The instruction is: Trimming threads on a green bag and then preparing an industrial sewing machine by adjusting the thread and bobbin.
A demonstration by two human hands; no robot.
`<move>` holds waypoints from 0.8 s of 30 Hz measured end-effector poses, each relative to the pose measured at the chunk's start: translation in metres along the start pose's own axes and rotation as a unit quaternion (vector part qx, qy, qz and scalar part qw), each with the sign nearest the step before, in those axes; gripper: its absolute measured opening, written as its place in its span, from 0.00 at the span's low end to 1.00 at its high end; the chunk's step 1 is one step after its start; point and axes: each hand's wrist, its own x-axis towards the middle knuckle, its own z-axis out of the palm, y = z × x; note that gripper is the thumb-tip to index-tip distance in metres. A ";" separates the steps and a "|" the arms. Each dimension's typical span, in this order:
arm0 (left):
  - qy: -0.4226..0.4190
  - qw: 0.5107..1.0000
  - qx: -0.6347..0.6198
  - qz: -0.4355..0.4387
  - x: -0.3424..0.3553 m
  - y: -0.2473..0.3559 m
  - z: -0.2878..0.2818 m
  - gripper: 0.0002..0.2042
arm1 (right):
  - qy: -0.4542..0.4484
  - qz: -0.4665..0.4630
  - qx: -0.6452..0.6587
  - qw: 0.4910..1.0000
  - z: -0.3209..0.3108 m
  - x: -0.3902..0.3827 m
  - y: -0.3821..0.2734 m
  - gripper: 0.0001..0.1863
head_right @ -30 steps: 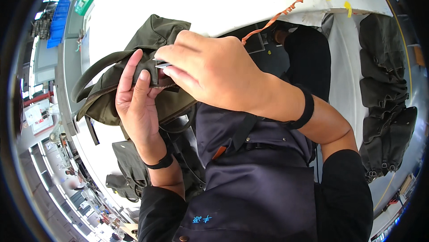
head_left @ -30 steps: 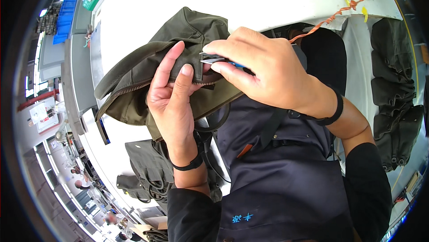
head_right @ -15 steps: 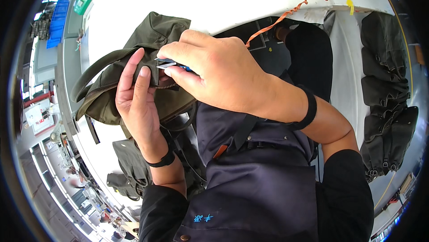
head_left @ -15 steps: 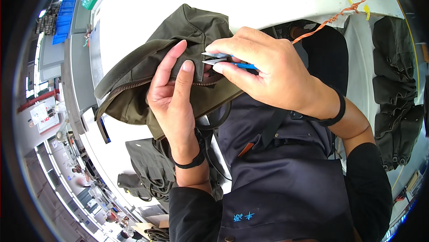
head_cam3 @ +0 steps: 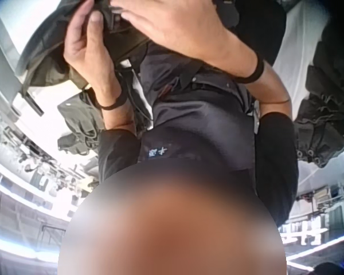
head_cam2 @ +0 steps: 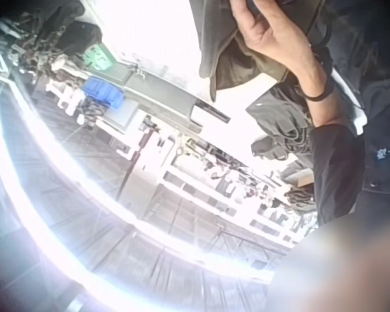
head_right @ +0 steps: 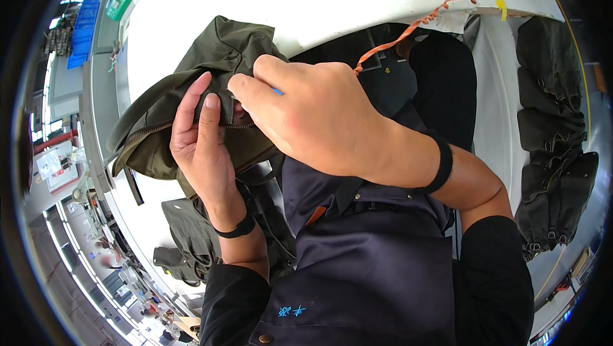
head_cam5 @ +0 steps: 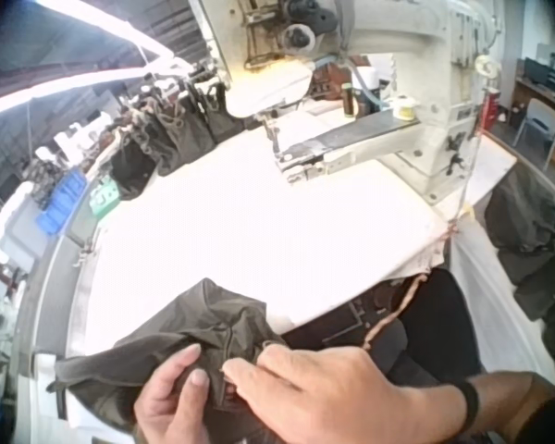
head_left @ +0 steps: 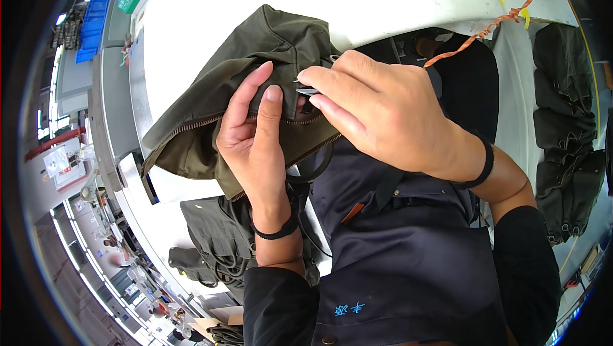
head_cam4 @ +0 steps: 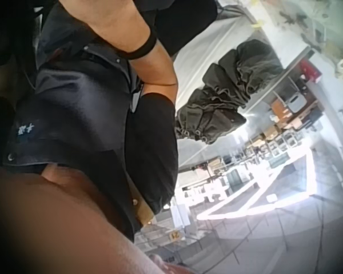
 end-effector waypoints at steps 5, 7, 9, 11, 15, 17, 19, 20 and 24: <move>-0.035 0.987 -0.155 -0.005 0.000 -0.007 0.002 0.17 | 0.001 0.070 0.112 0.991 0.005 -0.003 0.002 0.14; -0.023 0.983 -0.181 -0.019 -0.001 -0.009 0.002 0.18 | 0.018 0.138 0.236 0.962 0.009 -0.005 0.001 0.13; -0.017 0.985 -0.171 -0.021 -0.001 -0.011 0.002 0.18 | 0.035 0.147 0.253 0.956 0.014 -0.007 0.000 0.13; -0.016 0.986 -0.165 -0.018 -0.001 -0.012 0.003 0.18 | 0.053 0.156 0.270 0.949 0.015 -0.009 0.001 0.13; -0.019 0.989 -0.147 0.002 -0.002 -0.014 0.005 0.18 | 0.022 0.149 0.238 0.960 0.010 -0.012 0.003 0.16; -0.013 0.991 -0.137 0.006 -0.003 -0.015 0.005 0.18 | 0.015 0.142 0.210 0.967 0.007 -0.012 0.003 0.16; 0.003 0.989 -0.150 0.006 -0.002 -0.017 0.005 0.17 | 0.013 0.124 0.180 0.976 0.005 -0.012 0.002 0.16; 0.002 0.989 -0.150 0.006 -0.002 -0.017 0.005 0.17 | 0.020 0.120 0.181 0.976 0.004 -0.012 0.002 0.16; 0.013 0.995 -0.100 0.013 -0.002 -0.019 0.003 0.17 | 0.023 0.088 0.127 0.988 0.005 -0.011 0.001 0.14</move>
